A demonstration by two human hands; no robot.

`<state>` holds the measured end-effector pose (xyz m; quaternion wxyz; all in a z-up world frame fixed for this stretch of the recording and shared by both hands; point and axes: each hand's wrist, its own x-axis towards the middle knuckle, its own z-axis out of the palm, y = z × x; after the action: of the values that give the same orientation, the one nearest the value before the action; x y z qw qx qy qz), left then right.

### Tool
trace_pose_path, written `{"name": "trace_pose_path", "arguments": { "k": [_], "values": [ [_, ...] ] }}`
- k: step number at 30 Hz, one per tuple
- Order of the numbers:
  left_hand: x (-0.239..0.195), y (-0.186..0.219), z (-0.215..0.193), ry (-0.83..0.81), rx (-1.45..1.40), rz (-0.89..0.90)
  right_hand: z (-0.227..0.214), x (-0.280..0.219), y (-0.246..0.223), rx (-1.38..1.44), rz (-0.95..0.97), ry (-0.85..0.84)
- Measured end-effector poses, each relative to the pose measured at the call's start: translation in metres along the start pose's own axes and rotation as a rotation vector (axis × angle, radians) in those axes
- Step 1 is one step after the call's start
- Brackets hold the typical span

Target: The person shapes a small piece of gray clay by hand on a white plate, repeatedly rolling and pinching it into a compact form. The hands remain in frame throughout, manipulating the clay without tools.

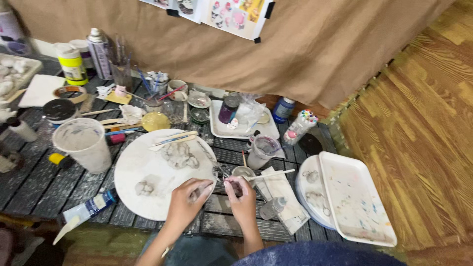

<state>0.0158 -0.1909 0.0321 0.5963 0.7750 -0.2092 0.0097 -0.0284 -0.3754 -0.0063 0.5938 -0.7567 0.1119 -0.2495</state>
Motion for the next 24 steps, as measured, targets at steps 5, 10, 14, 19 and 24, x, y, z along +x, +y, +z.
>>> {"name": "trace_pose_path", "arguments": {
  "k": [5,10,14,19,24],
  "values": [
    [0.012,0.017,0.036,-0.125,-0.125,0.168,-0.028,-0.018,0.008,0.11,0.011,0.033],
    [-0.001,0.012,0.05,-0.127,-0.039,0.223,-0.04,-0.029,0.035,0.194,0.053,0.041],
    [-0.01,0.008,0.06,-0.108,0.062,0.267,-0.035,-0.037,0.054,0.445,0.26,0.099],
    [-0.017,0.008,0.065,-0.111,0.113,0.124,-0.029,-0.042,0.068,0.579,0.284,0.069],
    [-0.024,0.01,0.067,-0.1,0.154,0.091,-0.022,-0.045,0.067,0.396,0.35,0.112]
  ]
}}
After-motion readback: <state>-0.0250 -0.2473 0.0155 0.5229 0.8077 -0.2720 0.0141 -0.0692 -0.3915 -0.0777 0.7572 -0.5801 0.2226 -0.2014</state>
